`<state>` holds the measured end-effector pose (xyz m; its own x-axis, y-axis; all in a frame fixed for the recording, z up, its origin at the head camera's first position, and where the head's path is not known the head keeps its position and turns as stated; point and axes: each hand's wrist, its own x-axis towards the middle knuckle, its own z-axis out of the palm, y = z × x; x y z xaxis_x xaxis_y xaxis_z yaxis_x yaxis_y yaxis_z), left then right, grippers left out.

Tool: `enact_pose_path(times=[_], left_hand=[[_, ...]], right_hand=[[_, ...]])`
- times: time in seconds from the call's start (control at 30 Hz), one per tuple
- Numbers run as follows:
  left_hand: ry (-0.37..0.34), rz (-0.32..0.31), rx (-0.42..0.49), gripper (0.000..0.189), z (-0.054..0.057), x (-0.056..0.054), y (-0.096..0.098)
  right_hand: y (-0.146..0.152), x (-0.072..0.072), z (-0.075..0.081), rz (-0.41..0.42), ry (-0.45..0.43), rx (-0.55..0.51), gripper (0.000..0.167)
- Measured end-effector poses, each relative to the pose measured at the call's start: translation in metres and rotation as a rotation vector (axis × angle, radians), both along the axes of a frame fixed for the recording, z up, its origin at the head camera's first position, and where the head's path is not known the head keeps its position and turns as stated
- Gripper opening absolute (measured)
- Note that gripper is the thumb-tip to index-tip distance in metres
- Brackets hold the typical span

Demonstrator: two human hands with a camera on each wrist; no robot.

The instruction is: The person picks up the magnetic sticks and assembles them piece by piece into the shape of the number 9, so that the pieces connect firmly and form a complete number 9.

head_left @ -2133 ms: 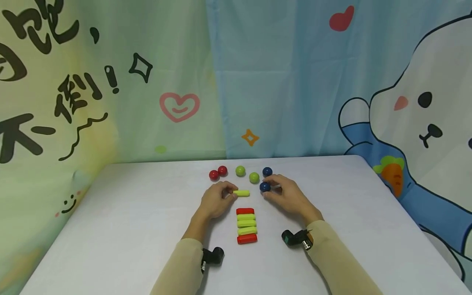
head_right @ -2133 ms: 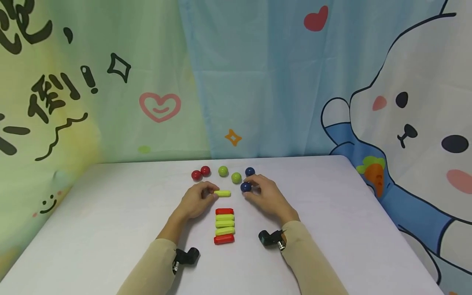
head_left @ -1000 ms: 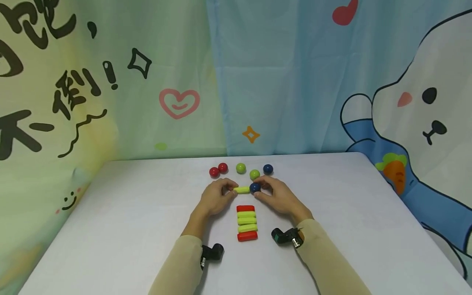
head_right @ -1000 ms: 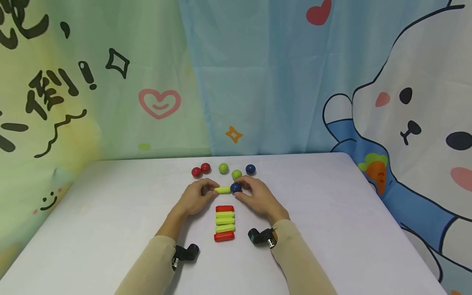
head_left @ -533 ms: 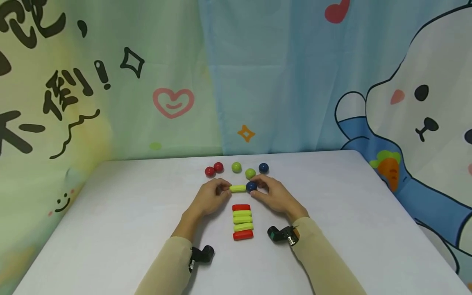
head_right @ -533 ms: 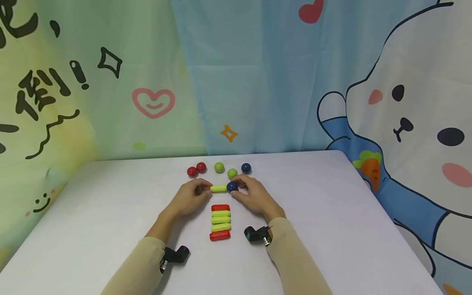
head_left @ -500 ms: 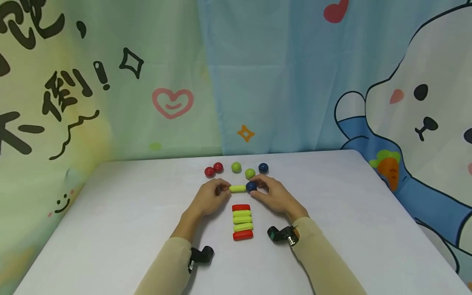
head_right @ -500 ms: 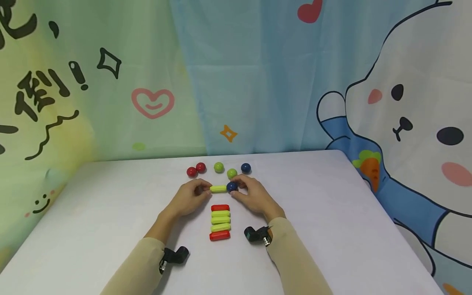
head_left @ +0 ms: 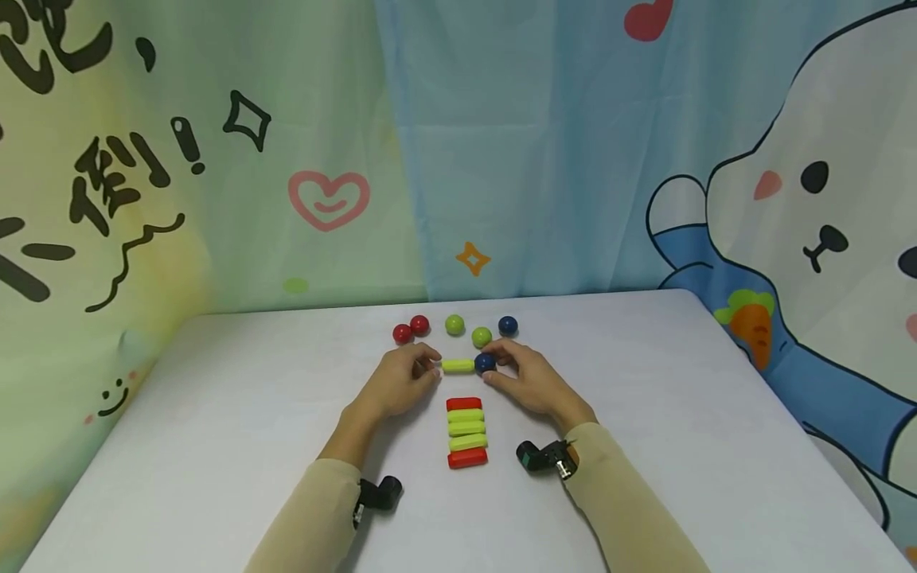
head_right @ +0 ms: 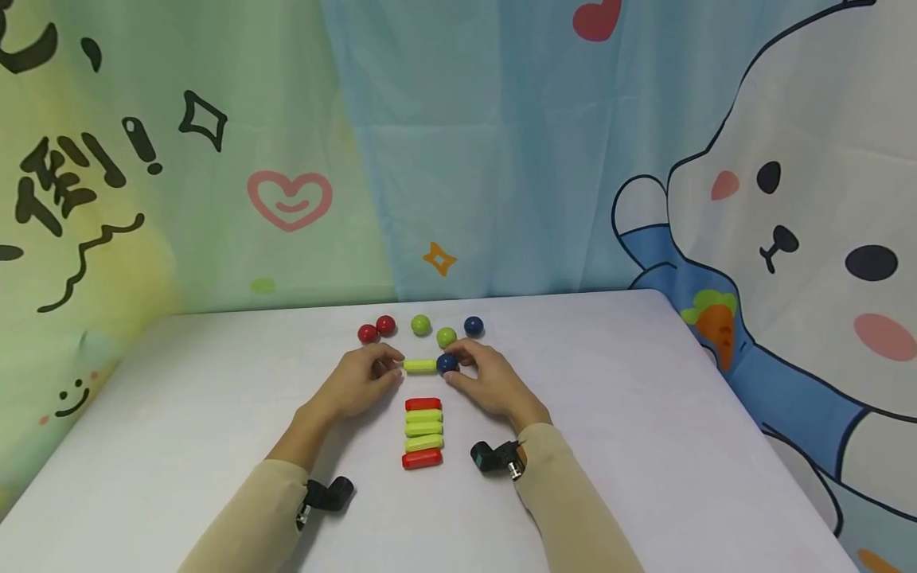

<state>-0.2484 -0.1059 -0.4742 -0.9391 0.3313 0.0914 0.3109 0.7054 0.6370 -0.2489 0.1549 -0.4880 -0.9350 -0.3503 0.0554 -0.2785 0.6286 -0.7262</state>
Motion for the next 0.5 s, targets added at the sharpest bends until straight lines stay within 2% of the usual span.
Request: enact_pose_path(times=[0.37,0.5], left_hand=[[-0.004,0.029,-0.038,0.024,0.0094,0.0013,-0.0045],[0.027,0.035,-0.038,0.026,0.0087,0.0007,-0.0073]], right_hand=[[0.0015,-0.0013,-0.0004,0.0,0.021,0.007,0.042],[0.0024,0.0008,-0.0012,-0.006,0.017,0.001,0.042]])
